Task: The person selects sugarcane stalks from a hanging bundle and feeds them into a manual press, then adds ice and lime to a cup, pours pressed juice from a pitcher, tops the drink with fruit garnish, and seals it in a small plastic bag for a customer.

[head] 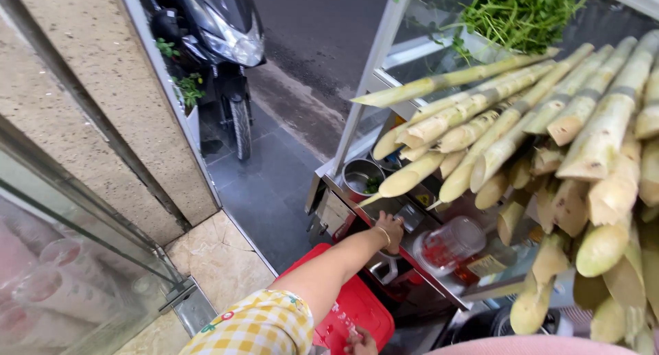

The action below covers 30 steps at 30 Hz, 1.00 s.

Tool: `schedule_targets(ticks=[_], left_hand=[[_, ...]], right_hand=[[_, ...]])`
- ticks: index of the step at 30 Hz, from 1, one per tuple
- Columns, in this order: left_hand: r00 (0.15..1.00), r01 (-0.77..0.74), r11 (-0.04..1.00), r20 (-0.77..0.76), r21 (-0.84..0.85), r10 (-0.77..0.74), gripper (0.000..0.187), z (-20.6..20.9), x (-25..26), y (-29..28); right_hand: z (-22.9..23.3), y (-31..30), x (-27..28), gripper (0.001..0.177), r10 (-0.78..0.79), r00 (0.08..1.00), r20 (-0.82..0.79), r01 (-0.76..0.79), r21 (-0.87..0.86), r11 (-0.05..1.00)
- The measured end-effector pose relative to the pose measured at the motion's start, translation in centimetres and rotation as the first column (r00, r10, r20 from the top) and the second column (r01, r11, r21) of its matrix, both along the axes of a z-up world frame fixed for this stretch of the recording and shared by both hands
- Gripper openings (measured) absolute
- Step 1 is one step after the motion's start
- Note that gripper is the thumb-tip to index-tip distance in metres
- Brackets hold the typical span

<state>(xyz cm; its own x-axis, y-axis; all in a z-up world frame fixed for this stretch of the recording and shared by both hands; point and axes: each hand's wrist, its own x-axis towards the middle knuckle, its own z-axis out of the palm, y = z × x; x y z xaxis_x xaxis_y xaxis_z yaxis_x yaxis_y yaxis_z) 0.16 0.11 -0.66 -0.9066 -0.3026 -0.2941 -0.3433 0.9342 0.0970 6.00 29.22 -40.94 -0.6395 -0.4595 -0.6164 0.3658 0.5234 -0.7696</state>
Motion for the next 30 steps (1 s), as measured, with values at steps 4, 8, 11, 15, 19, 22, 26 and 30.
schedule_targets(ticks=[4,8,11,15,19,22,26,30], left_hand=[[0.998,0.017,1.000,-0.067,-0.016,-0.018,0.071,-2.1,-0.8,-0.2],[1.000,0.003,1.000,-0.028,-0.017,-0.004,0.068,-2.7,-0.8,-0.4],[0.999,0.011,1.000,-0.036,-0.015,-0.012,0.068,-3.5,-0.7,-0.4],[0.991,-0.004,1.000,-0.135,-0.026,0.000,0.080,-3.8,-0.2,-0.6],[0.993,0.020,0.999,-0.120,-0.029,-0.023,0.075,-3.8,-0.3,-0.7],[0.993,0.021,1.000,-0.120,-0.023,-0.024,0.070,-3.9,-0.1,-0.7],[0.986,0.025,0.999,-0.162,-0.036,-0.031,0.070,-4.0,0.0,-0.9],[0.981,0.030,0.999,-0.189,-0.027,-0.035,0.071,-2.6,0.4,-1.1]], right_hand=[[12.2,1.7,3.1,0.040,0.054,0.999,0.002,-0.054,-0.047,0.997],[18.0,3.5,5.3,0.038,0.009,1.000,-0.008,-0.010,-0.113,0.993],[21.7,4.7,7.0,0.036,-0.024,1.000,-0.020,0.022,-0.114,0.993],[23.7,5.8,8.5,0.035,-0.011,0.997,-0.072,0.004,-0.092,0.996],[22.8,7.0,9.0,0.036,-0.022,0.998,-0.063,0.014,-0.134,0.991],[23.8,7.4,9.9,0.035,-0.044,0.999,-0.027,0.041,-0.117,0.992],[24.4,7.1,10.2,0.034,0.016,0.994,-0.109,-0.029,-0.125,0.992],[26.0,5.7,9.3,0.032,0.087,0.982,-0.170,-0.101,-0.078,0.992]])
